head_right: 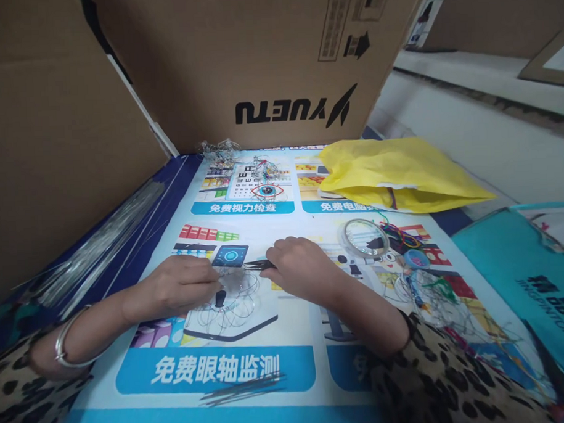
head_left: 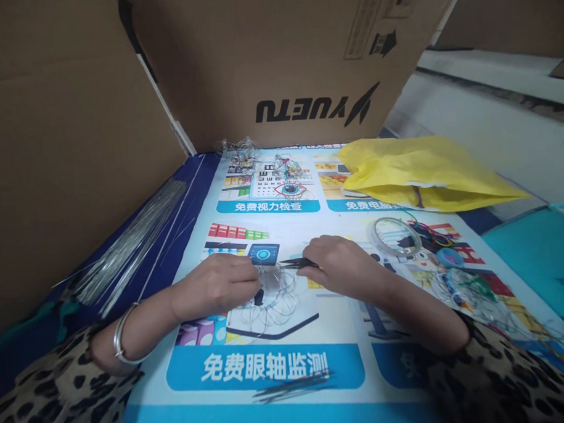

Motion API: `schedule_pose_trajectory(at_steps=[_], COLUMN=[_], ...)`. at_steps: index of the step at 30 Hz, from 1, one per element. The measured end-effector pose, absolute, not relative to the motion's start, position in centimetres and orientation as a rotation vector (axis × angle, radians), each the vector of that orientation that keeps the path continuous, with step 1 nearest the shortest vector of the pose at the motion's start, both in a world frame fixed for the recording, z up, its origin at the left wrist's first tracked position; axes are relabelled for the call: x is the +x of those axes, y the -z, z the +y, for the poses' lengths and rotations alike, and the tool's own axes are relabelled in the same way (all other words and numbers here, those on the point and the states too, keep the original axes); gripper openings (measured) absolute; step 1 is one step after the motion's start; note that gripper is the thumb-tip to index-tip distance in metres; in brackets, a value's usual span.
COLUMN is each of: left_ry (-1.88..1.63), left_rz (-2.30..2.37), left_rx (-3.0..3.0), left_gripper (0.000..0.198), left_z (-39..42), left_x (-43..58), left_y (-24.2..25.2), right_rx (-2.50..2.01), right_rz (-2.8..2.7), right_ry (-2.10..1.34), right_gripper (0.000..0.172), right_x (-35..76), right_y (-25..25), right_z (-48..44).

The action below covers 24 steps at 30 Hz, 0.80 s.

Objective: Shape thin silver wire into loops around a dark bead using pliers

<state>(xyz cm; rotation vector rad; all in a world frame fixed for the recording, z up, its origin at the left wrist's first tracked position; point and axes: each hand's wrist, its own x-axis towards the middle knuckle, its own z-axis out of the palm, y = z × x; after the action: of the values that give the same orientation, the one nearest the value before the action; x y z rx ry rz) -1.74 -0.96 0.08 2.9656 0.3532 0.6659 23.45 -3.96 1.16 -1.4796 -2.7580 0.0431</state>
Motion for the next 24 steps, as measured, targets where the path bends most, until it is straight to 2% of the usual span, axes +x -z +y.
schedule_pose_trajectory(at_steps=[3,12,24], left_ry=[-0.566,-0.344,-0.449], left_rz=[0.261,0.531,0.512], left_rx=[2.971,2.884,2.873], left_gripper=[0.017,0.013,0.018], left_z=[-0.84,-0.78,-0.84], left_x=[-1.74,-1.84,-2.37], left_y=[0.04,0.30,-0.17], right_rx=[-1.479,-1.460,-1.442], right_rz=[-2.756,-2.747,-2.756], right_ry=[-0.035,-0.047,-0.055], right_gripper=[0.028,0.026,0.027], right_x=[23.40,23.50,23.57], right_y=[-1.24,-1.10,-1.08], right_z=[-4.03,-3.93,-3.94])
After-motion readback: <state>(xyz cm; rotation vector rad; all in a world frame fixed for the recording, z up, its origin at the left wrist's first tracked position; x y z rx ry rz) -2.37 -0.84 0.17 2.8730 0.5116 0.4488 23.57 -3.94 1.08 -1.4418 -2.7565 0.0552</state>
